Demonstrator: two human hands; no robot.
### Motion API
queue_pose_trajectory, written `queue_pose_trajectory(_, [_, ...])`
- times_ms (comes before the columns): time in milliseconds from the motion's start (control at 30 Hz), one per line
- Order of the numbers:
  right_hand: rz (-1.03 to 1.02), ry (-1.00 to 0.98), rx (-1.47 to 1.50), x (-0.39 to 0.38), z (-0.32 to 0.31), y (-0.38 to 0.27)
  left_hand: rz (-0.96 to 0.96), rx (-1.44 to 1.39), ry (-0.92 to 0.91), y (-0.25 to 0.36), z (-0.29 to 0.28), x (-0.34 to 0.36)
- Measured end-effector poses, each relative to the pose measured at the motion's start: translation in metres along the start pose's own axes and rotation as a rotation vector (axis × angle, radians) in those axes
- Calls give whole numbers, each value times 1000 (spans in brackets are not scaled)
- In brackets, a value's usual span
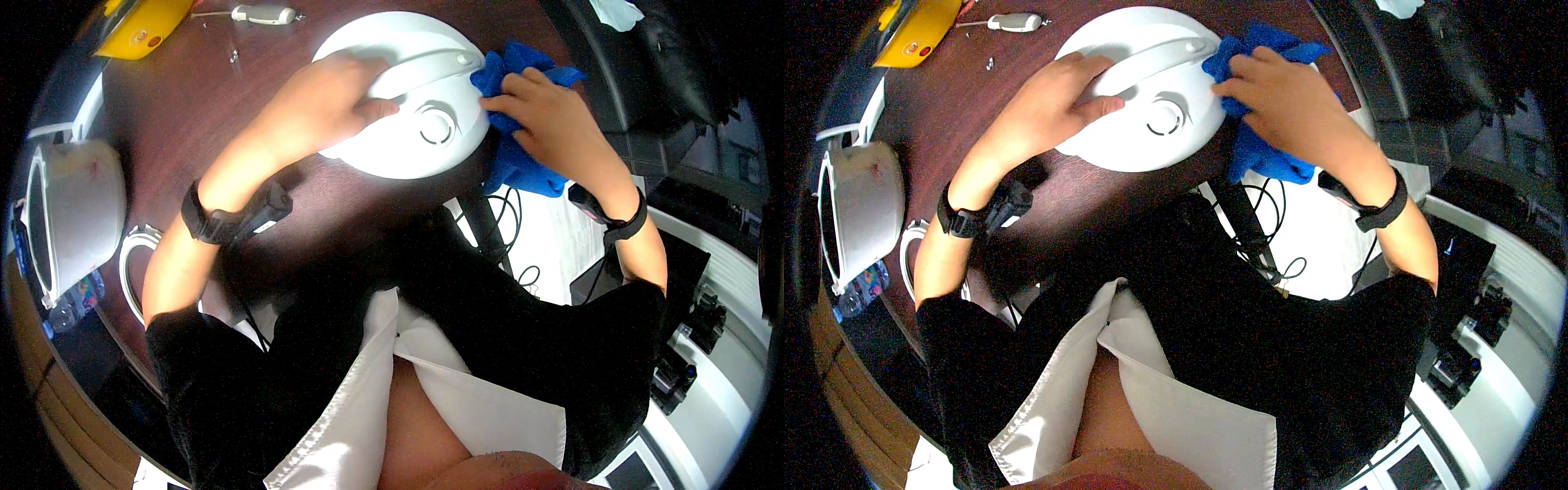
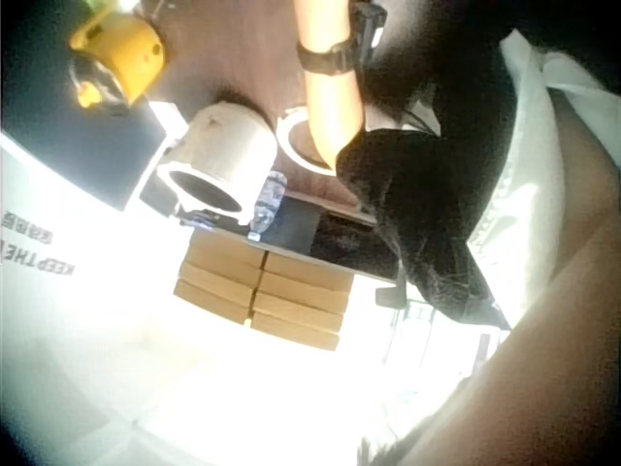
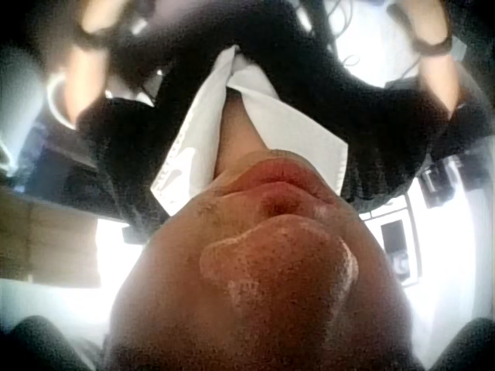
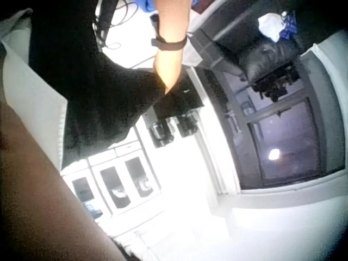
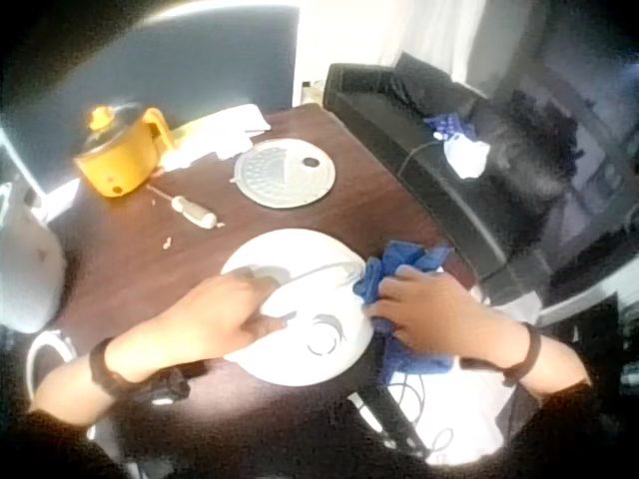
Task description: The person uses a screwdriver to remove screws from a white plastic lid of a rice cooker, then wipes the lid with a blue cloth. The person handles the lid and a perforated metal plate, placing them on the table.
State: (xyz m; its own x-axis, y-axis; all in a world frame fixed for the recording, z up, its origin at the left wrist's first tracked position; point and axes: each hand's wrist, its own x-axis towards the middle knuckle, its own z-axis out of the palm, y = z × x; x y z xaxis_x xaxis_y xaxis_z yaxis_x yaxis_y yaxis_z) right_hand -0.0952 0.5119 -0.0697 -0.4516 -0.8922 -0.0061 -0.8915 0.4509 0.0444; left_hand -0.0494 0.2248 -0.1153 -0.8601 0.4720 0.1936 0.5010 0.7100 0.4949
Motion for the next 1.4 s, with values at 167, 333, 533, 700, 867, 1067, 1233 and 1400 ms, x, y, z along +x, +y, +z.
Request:
queue_pose_trajectory(167, [84, 190, 157, 13, -3, -14, -39, 20, -41, 6, -4, 3])
queue_pose_trajectory(333, [-26, 211, -19, 19, 21, -28, -12, 31, -11, 4, -1, 4])
queue_pose_trajectory(533, [65, 138, -77, 1, 27, -12, -20, 56, 6, 8, -1, 1])
queue_pose_trajectory(700, [217, 215, 71, -24, 19, 35, 25, 63, 35, 3, 2, -1])
queue_pose_trajectory(867, [140, 321, 59, -1, -2, -7, -30, 52, 22, 6, 0, -1])
queue_pose_trajectory(1067, [-8, 230, -45, -5, 26, -17, -12, 54, 38, 4, 2, -2])
queue_pose_trajectory(1233, [267, 154, -90, -12, 32, 34, -24, 49, 22, 7, -1, -3])
queue_pose_trajectory(1400, [366, 391, 228, -15, 10, 33, 2, 10, 62, 7, -1, -3])
